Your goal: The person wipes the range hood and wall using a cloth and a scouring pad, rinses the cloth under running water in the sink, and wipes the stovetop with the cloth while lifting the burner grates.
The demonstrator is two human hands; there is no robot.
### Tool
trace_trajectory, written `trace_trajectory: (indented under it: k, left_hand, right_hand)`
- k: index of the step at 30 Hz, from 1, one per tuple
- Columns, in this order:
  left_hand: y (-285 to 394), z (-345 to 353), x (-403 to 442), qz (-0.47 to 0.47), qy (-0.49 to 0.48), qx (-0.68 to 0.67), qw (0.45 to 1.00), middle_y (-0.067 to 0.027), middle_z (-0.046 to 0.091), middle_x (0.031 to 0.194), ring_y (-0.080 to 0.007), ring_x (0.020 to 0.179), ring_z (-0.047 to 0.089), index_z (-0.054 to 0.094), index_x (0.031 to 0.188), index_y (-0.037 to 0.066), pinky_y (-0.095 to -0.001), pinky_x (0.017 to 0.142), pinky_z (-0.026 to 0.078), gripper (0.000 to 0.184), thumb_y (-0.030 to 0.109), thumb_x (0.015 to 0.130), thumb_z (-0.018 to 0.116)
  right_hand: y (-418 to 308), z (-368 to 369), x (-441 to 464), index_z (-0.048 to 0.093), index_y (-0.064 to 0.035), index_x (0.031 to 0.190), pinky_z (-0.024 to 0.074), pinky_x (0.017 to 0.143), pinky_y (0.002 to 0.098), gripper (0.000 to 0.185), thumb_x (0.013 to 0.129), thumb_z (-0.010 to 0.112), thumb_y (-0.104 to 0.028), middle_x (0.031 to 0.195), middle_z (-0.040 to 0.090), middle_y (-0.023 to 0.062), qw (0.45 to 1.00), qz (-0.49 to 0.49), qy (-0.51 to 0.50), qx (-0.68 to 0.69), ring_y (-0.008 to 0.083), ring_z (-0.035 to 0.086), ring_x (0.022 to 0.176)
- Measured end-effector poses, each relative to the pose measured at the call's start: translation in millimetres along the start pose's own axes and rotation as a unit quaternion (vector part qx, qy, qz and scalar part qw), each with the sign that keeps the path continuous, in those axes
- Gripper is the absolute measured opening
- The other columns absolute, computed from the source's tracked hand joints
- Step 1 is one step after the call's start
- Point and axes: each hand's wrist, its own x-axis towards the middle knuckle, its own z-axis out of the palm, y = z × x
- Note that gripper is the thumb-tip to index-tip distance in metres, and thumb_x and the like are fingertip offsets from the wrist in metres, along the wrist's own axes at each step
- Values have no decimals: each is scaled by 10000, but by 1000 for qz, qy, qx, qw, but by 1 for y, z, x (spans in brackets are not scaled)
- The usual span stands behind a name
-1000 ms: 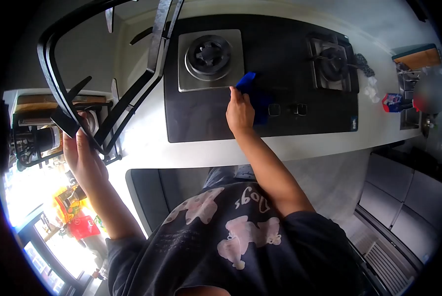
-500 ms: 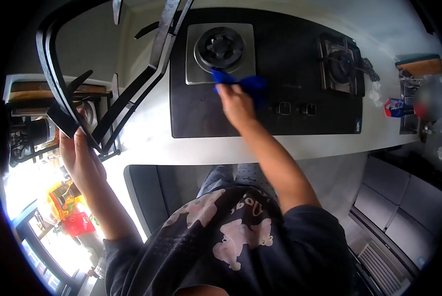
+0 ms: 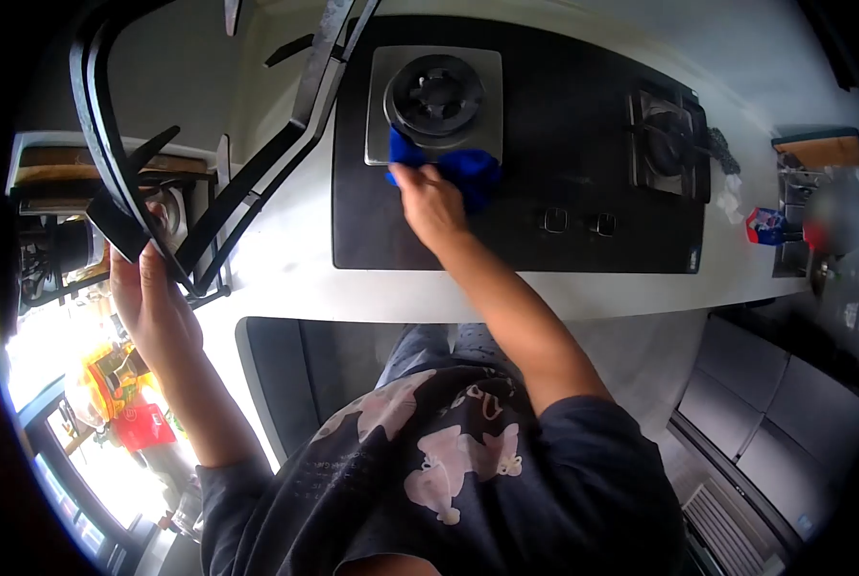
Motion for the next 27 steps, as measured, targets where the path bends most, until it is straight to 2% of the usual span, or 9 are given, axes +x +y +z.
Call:
trace_trajectory:
  k: [3, 5, 8, 12, 15, 18, 22, 25, 27]
  left_hand:
    - [0, 3, 0, 18, 0, -56, 998, -113, 600, 1074, -133, 949, 586, 492, 1148, -18, -243, 853, 440, 317, 54, 849, 570]
    - [-1, -1, 0, 22, -2, -65, 998, -115, 600, 1075, -135, 957, 585, 490, 1153, -18, -241, 856, 439, 321, 53, 850, 569]
    - [2, -3, -4, 14, 2, -66, 998, -115, 604, 1067, -132, 948, 587, 487, 1159, -18, -237, 852, 439, 330, 52, 848, 570]
    - [5, -4, -8, 20, 16, -34, 999, -111, 604, 1064, -129, 926, 589, 490, 1153, -21, -235, 842, 442, 332, 58, 843, 579]
    - [7, -2, -10, 15, 20, -47, 999, -113, 598, 1073, -135, 930, 587, 498, 1142, -29, -246, 849, 442, 323, 45, 838, 578]
    - [5, 0, -10, 12, 36, -36, 999, -114, 596, 1074, -135, 935, 585, 493, 1149, -32, -250, 856, 440, 327, 47, 841, 573]
    - [6, -9, -7, 14, 3, -71, 997, -78, 586, 1045, -107, 918, 557, 481, 1157, -28, -220, 838, 418, 333, 51, 845, 568]
    - [4, -14, -8, 7, -7, -84, 996, -53, 578, 1003, -97, 898, 542, 482, 1150, -27, -212, 817, 408, 342, 82, 843, 586]
    - [5, -13, -7, 4, -5, -87, 996, -55, 575, 1009, -104, 898, 541, 470, 1161, -33, -223, 820, 409, 369, 100, 841, 596]
  right_hand:
    - [29, -40, -22, 553, -121, 1044, 509, 589, 375, 265, 784, 554, -71, 777, 602, 124, 994, 81, 47, -54, 278, 605, 720]
    - [33, -47, -26, 551, -136, 1035, 508, 582, 386, 254, 790, 551, -66, 777, 600, 122, 990, 113, 45, -66, 285, 604, 724]
    - [19, -20, -8, 562, -168, 1024, 491, 580, 391, 260, 783, 578, -71, 787, 594, 117, 993, 56, 99, -25, 306, 604, 704]
    - [-30, 19, 19, 573, -164, 976, 492, 582, 387, 236, 761, 580, -65, 743, 585, 109, 997, 17, 49, 62, 289, 597, 700]
    - [-39, 4, 26, 565, -139, 981, 489, 590, 378, 217, 775, 574, -72, 732, 602, 103, 996, 23, 31, 83, 275, 592, 702]
    - [-36, -32, 26, 558, -127, 1014, 471, 599, 354, 225, 796, 576, -74, 810, 607, 102, 975, 29, 71, 209, 279, 590, 719]
    - [-9, -83, 0, 537, -90, 1124, 455, 743, 345, 324, 803, 579, -104, 940, 611, 125, 973, 45, 91, 205, 276, 572, 841]
    - [16, -91, -30, 448, -37, 1242, 338, 943, 431, 513, 775, 607, -178, 1157, 493, 189, 998, -21, 7, 67, 361, 442, 1094]
    - [25, -73, -36, 439, -40, 1250, 326, 963, 436, 514, 775, 592, -161, 1172, 482, 191, 999, -34, -18, 25, 363, 432, 1111]
